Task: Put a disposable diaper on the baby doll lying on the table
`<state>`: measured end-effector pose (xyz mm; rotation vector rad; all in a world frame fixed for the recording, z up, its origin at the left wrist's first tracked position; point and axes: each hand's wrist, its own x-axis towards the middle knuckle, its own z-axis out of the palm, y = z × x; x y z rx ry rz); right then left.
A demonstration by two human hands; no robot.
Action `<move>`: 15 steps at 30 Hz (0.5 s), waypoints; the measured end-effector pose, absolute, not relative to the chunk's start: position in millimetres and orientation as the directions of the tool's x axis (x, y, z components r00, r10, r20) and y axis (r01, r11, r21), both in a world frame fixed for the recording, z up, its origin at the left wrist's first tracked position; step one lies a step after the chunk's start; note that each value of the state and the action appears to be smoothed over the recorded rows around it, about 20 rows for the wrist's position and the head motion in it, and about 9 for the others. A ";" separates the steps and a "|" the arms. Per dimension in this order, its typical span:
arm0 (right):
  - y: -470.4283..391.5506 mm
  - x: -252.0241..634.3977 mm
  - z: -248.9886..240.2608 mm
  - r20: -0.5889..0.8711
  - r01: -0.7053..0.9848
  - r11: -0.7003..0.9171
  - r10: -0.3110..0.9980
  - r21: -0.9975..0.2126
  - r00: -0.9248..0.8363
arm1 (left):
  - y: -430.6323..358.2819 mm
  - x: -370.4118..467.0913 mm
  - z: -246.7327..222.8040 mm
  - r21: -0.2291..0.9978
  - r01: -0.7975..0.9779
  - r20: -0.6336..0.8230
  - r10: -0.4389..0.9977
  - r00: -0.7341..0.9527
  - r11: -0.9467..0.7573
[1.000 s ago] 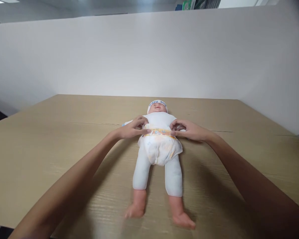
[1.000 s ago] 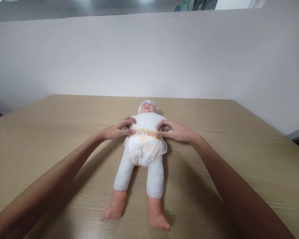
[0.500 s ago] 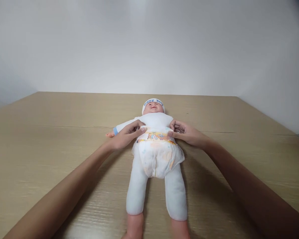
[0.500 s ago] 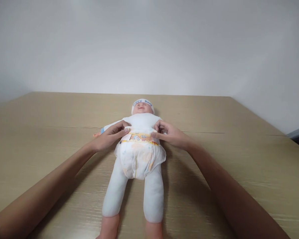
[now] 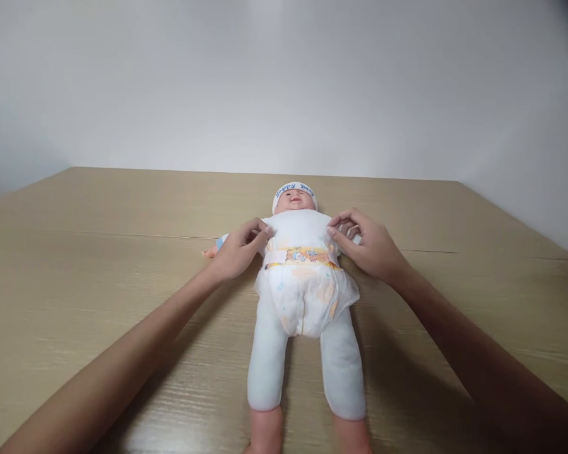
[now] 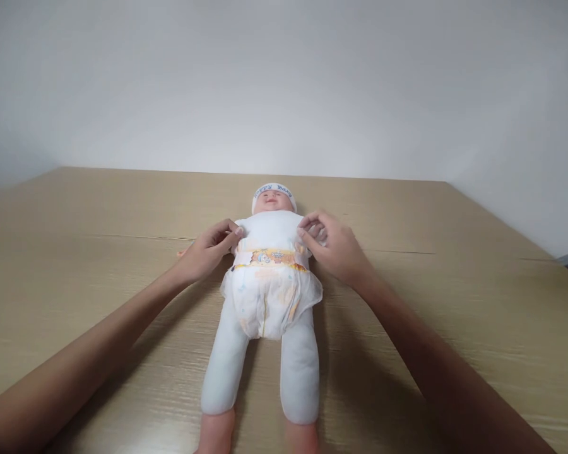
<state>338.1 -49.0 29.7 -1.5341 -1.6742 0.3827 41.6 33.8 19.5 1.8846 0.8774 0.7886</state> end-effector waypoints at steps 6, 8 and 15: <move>-47.0 381.8 28.1 0.246 0.870 0.060 0.967 -0.490 0.072 | 57.3 16.6 20.0 0.543 0.612 0.358 0.818 0.451 -0.575; -45.7 393.5 22.7 0.113 0.879 -0.005 0.991 -0.476 0.067 | 67.0 5.9 18.7 0.482 0.690 0.251 0.840 0.481 -0.540; -42.5 380.9 10.6 -0.036 0.861 -0.086 0.996 -0.501 0.078 | 69.9 9.9 12.2 0.535 0.754 -0.035 0.881 0.472 -0.383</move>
